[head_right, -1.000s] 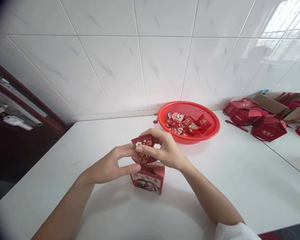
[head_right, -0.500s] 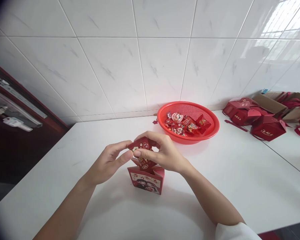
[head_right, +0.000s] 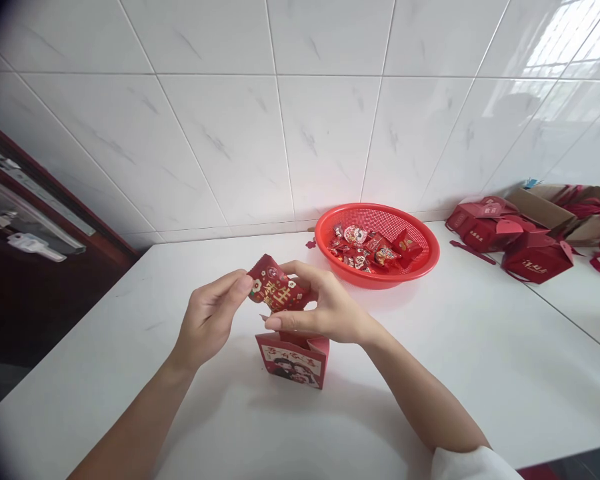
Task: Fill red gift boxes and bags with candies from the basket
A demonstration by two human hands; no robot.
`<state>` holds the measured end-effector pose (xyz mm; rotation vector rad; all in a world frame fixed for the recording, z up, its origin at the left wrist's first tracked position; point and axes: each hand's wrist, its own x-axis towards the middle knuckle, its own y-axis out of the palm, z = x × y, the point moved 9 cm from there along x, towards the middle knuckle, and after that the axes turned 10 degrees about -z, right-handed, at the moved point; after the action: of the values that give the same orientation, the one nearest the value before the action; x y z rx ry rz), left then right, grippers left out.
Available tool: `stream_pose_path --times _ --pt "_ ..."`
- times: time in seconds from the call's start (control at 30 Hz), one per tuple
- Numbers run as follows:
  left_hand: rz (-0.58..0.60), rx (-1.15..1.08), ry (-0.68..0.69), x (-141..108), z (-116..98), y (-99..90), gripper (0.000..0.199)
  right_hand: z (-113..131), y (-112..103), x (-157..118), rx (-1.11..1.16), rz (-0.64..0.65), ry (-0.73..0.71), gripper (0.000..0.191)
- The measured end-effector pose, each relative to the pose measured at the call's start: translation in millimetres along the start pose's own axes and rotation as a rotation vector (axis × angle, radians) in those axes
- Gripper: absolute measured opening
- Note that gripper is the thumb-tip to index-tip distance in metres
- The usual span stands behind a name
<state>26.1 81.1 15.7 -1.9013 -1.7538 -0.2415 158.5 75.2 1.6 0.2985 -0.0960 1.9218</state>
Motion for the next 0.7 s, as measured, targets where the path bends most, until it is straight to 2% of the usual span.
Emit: stream_pose_path --times 0.13,0.4,0.7 --pt "-0.040 0.025 0.026 1 -1 -2.5 0.038 3 -1 2 0.072 -0.052 -0.020 0.033" --pt "-0.041 0.076 0.092 -3 -5 0.2 0.038 3 -4 4 0.089 -0.038 -0.007 0.031" --pt "0.109 -0.020 -0.062 -2 7 9.1 0.028 -6 -5 -1 -0.002 0.033 0.062 0.046"
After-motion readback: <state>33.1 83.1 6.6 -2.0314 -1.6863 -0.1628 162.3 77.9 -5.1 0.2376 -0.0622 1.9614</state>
